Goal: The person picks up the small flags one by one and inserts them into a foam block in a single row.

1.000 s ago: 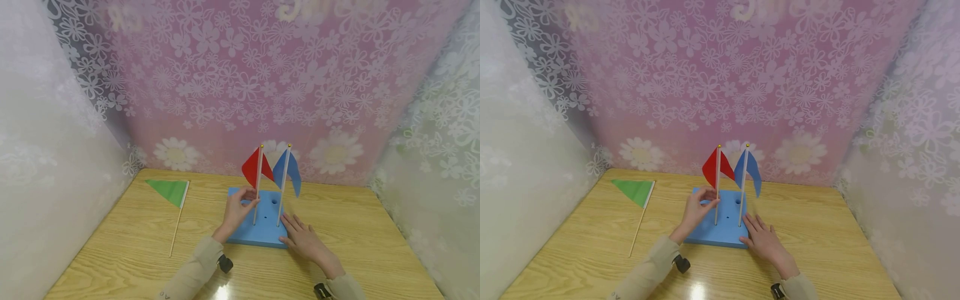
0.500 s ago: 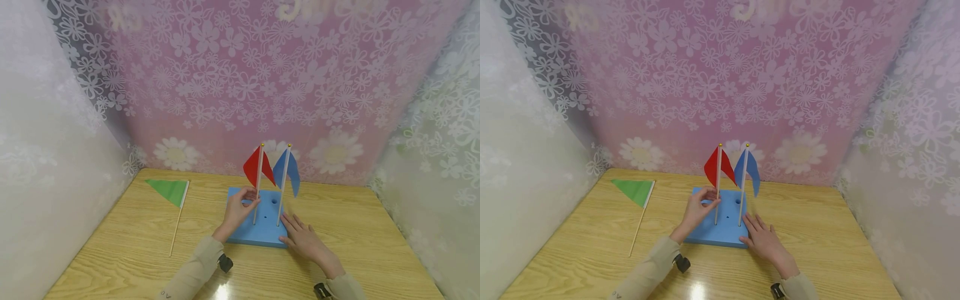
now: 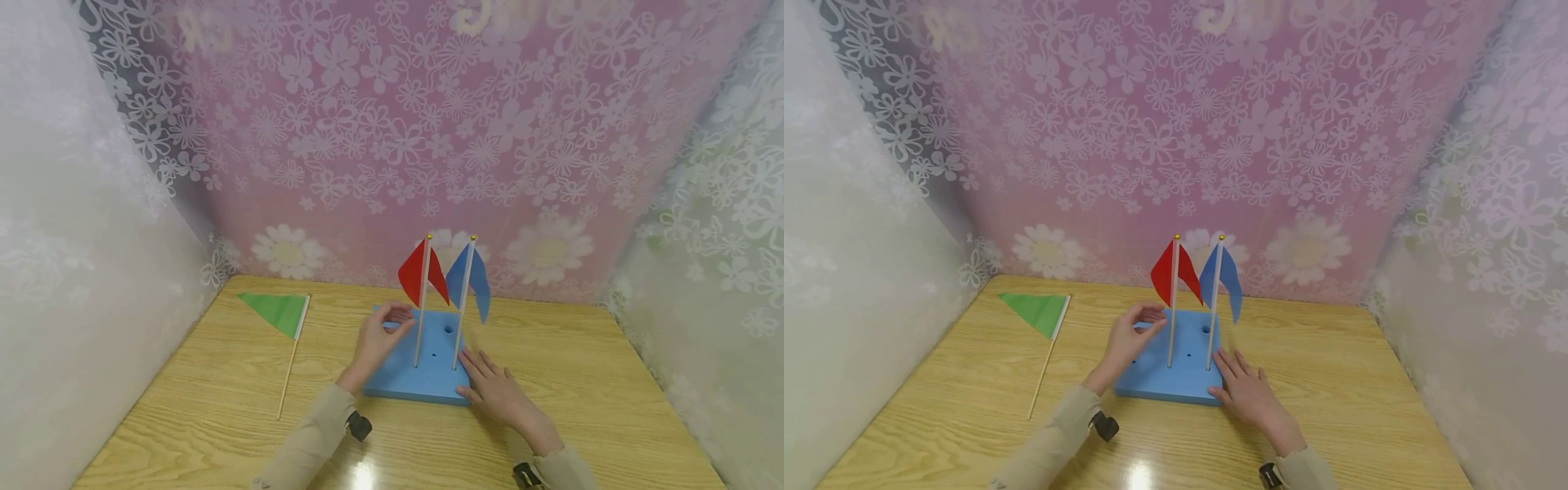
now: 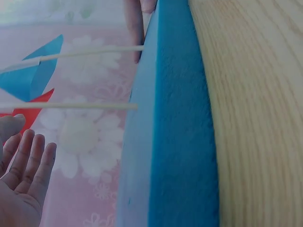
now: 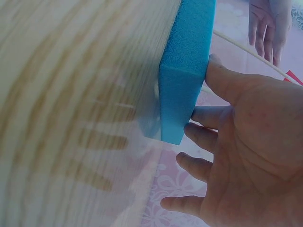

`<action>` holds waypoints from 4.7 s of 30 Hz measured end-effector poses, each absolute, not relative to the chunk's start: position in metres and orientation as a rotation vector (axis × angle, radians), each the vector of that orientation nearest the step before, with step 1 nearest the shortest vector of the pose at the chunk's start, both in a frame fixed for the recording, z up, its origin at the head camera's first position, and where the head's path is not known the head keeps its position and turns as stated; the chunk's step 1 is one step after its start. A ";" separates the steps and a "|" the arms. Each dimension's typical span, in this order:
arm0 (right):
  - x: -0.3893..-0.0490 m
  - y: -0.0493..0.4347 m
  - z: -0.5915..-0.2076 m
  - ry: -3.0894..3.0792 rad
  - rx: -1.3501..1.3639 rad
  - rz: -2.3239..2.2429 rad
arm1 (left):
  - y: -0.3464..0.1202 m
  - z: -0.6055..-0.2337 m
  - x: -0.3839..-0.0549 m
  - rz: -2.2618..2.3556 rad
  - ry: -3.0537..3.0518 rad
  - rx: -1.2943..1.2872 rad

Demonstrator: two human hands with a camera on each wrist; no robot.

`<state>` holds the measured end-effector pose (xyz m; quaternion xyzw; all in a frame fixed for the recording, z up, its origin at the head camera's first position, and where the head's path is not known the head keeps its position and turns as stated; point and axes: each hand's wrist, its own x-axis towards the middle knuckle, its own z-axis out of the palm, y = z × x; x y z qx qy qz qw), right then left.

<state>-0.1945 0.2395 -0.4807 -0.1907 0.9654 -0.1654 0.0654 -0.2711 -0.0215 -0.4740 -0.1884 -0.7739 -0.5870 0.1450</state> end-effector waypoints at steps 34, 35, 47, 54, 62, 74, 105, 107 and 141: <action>-0.200 0.248 -0.495 2.982 -0.681 -0.488 | -0.217 -0.478 -0.258 -1.392 -2.609 0.047; -0.200 0.248 -0.495 2.986 -0.698 -0.480 | -0.219 -0.478 -0.257 -1.376 -2.643 0.054; -0.199 0.245 -0.489 2.977 -0.693 -0.482 | -0.226 -0.488 -0.252 -1.134 -2.934 0.011; -0.198 0.243 -0.485 2.959 -0.660 -0.494 | -0.218 -0.488 -0.251 -1.086 -2.978 0.104; -0.198 0.242 -0.482 2.938 -0.633 -0.468 | -0.218 -0.489 -0.251 -1.104 -2.955 0.175; -0.198 0.242 -0.483 2.962 -0.672 -0.492 | -0.216 -0.481 -0.252 -1.292 -2.839 0.140; -0.198 0.243 -0.488 2.953 -0.642 -0.499 | -0.125 -0.457 -0.276 -1.816 -2.300 -0.193; -0.198 0.243 -0.489 2.952 -0.647 -0.515 | -0.117 -0.455 -0.277 -1.834 -2.259 -0.227; -0.202 0.248 -0.504 2.990 -0.672 -0.490 | -0.067 -0.471 -0.268 -1.845 -2.085 -0.451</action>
